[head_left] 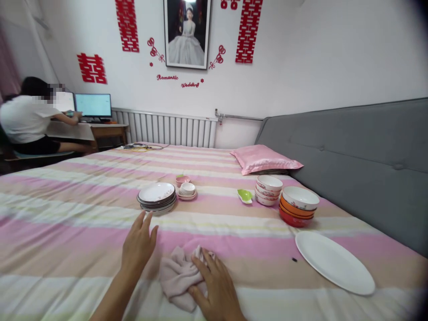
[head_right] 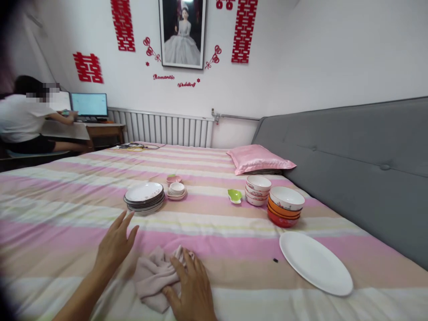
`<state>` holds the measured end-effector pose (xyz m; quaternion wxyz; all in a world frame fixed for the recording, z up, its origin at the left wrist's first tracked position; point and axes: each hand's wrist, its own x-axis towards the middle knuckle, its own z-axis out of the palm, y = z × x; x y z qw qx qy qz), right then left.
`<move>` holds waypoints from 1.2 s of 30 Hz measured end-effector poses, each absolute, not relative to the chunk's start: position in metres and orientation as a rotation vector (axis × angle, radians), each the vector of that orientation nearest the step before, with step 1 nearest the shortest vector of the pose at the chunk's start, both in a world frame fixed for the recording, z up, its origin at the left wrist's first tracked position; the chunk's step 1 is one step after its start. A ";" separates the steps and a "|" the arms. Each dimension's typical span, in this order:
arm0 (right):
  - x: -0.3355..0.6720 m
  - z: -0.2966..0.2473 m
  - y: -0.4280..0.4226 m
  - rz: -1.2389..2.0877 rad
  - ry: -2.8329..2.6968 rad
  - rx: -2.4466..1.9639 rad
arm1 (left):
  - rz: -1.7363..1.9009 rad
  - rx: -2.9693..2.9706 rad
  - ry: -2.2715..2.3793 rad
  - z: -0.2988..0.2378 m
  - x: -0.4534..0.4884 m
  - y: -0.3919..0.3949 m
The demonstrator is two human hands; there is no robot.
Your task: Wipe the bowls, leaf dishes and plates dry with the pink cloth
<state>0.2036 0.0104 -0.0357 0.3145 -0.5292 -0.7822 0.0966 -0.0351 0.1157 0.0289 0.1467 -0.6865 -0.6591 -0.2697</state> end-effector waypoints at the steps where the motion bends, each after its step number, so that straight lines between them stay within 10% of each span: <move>1: 0.204 -0.039 0.012 0.232 -2.061 -1.370 | -0.775 -1.973 -1.832 0.036 -0.038 0.127; 12: 0.210 -0.054 0.024 0.117 -2.056 -1.301 | -0.246 -2.226 -1.757 0.073 -0.046 0.240; 36: 0.195 -0.056 0.025 0.223 -1.764 -1.338 | -0.115 -2.171 -1.878 0.079 -0.063 0.218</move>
